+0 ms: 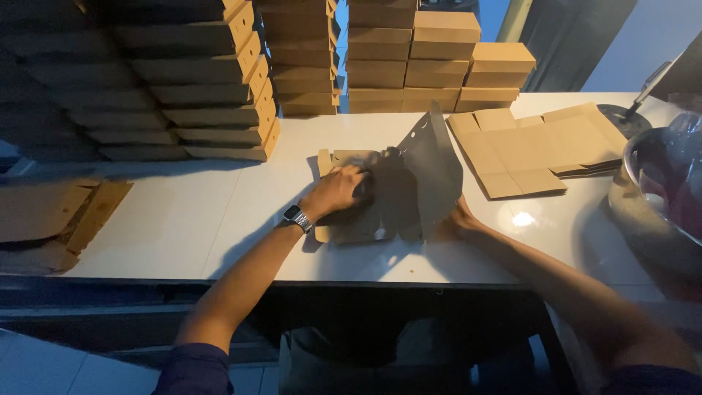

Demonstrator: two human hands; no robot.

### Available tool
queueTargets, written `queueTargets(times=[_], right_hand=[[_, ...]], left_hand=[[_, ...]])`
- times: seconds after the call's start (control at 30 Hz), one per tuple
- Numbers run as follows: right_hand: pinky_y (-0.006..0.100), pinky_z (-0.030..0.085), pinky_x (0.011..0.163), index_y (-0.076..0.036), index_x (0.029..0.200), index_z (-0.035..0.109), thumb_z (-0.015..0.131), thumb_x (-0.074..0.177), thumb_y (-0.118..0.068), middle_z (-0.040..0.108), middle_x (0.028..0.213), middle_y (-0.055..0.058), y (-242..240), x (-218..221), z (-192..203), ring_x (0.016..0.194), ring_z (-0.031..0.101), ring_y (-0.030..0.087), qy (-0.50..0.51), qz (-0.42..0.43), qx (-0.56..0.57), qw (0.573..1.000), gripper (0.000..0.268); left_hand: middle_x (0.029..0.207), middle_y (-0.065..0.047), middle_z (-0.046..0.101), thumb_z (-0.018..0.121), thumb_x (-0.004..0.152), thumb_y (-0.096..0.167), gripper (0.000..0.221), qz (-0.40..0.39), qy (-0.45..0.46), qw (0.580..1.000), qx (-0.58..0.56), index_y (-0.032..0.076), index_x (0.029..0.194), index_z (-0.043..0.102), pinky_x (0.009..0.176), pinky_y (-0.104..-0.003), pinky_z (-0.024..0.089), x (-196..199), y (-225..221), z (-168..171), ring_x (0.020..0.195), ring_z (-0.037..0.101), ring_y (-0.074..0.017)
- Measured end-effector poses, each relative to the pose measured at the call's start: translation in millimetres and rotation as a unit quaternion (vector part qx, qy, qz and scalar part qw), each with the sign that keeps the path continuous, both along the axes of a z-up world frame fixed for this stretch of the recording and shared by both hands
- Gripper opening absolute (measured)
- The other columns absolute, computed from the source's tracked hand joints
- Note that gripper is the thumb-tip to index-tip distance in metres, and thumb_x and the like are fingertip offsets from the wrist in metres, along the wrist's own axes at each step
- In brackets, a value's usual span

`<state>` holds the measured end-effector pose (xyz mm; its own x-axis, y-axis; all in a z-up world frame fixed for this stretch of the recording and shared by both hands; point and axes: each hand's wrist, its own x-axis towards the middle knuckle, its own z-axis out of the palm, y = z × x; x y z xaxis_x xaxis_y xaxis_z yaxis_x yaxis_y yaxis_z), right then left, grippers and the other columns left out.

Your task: The person folds a flat cardboard sheet into a box by creasing the side panels and tucking the flaps into slots. The person repeats the folding process on a second sheet and completes the assembly by securing the tabs.

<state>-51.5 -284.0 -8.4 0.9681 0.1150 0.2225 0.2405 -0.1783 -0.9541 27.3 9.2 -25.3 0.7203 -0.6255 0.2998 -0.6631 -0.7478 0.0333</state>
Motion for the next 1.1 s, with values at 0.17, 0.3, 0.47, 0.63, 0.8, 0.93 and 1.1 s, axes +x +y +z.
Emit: queueTargets(times=[0.17, 0.3, 0.47, 0.63, 0.8, 0.93, 1.1], right_hand=[[0.074, 0.011, 0.117, 0.002, 0.143, 0.055, 0.001, 0.087, -0.087, 0.046, 0.147, 0.035, 7.1, -0.3, 15.1, 0.143, 0.027, 0.058, 0.039, 0.008, 0.028, 0.999, 0.118], [0.047, 0.053, 0.104, -0.001, 0.135, 0.066, 0.031, 0.107, -0.053, 0.062, 0.122, 0.032, 74.2, -92.7, 110.6, 0.127, 0.056, 0.041, -0.007, -0.049, 0.082, 0.995, 0.068], [0.053, 0.042, 0.113, -0.005, 0.151, 0.048, 0.042, 0.107, -0.037, 0.04, 0.161, 0.018, 6.1, 27.7, -17.9, 0.139, 0.047, 0.042, -0.282, 0.115, -0.286, 0.909, 0.055], [0.057, 0.047, 0.105, 0.011, 0.145, 0.047, 0.064, 0.101, -0.026, 0.029, 0.163, 0.03, 25.0, -2.6, 13.3, 0.135, 0.046, 0.053, -0.383, 0.159, -0.383, 0.825, 0.06], [0.062, 0.037, 0.113, 0.001, 0.162, 0.022, 0.051, 0.106, -0.03, 0.023, 0.165, 0.03, 26.4, -9.5, 18.8, 0.143, 0.036, 0.053, -0.285, 0.19, -0.377, 0.861, 0.07], [0.062, 0.033, 0.117, -0.006, 0.165, 0.015, 0.042, 0.109, -0.037, 0.011, 0.17, 0.024, 23.3, -4.1, 17.7, 0.149, 0.027, 0.051, -0.262, 0.207, -0.377, 0.864, 0.069], [0.061, 0.032, 0.118, -0.009, 0.165, 0.015, 0.04, 0.109, -0.038, 0.006, 0.171, 0.022, 17.8, -4.8, 17.4, 0.151, 0.022, 0.05, -0.244, 0.236, -0.362, 0.868, 0.068]], left_hand=[[0.145, -0.024, 0.05, 0.053, 0.099, 0.04, 0.046, 0.015, 0.059, 0.998, -0.029, 0.014, 0.137, 0.058, 0.118, -0.059, 0.029, -11.1, -3.4, -7.6, 0.139, 0.046, -0.0419], [0.154, -0.019, 0.04, 0.047, 0.097, 0.068, 0.061, 0.0, 0.091, 0.995, -0.028, 0.029, 0.143, 0.056, 0.118, -0.058, 0.027, -13.6, -25.4, 4.5, 0.148, 0.035, -0.0398], [0.152, -0.019, 0.045, 0.046, 0.098, 0.062, 0.061, 0.088, 0.17, 0.957, -0.219, 0.024, 0.144, 0.057, 0.115, -0.056, 0.032, 11.6, 9.8, 20.0, 0.144, 0.041, -0.0405], [0.15, -0.018, 0.052, 0.044, 0.099, 0.054, 0.061, 0.193, 0.266, 0.836, -0.439, 0.016, 0.145, 0.058, 0.112, -0.055, 0.039, 69.2, 58.2, -5.9, 0.138, 0.048, -0.0414], [0.115, 0.003, 0.071, 0.051, 0.089, 0.067, 0.057, 0.119, 0.453, 0.592, -0.656, 0.032, 0.131, 0.067, 0.068, -0.027, 0.059, 67.6, 74.5, 11.8, 0.096, 0.073, -0.0195], [0.136, -0.007, 0.063, 0.07, 0.092, 0.063, 0.06, 0.123, 0.407, 0.709, -0.563, 0.033, 0.142, 0.057, 0.083, -0.041, 0.062, 66.8, 70.8, 11.4, 0.114, 0.068, -0.0284], [0.163, -0.028, 0.027, 0.079, 0.086, 0.05, 0.103, 0.157, 0.341, 0.837, -0.398, 0.012, 0.162, 0.021, 0.123, -0.058, 0.022, -29.9, 31.8, 82.3, 0.152, 0.026, -0.0417]])
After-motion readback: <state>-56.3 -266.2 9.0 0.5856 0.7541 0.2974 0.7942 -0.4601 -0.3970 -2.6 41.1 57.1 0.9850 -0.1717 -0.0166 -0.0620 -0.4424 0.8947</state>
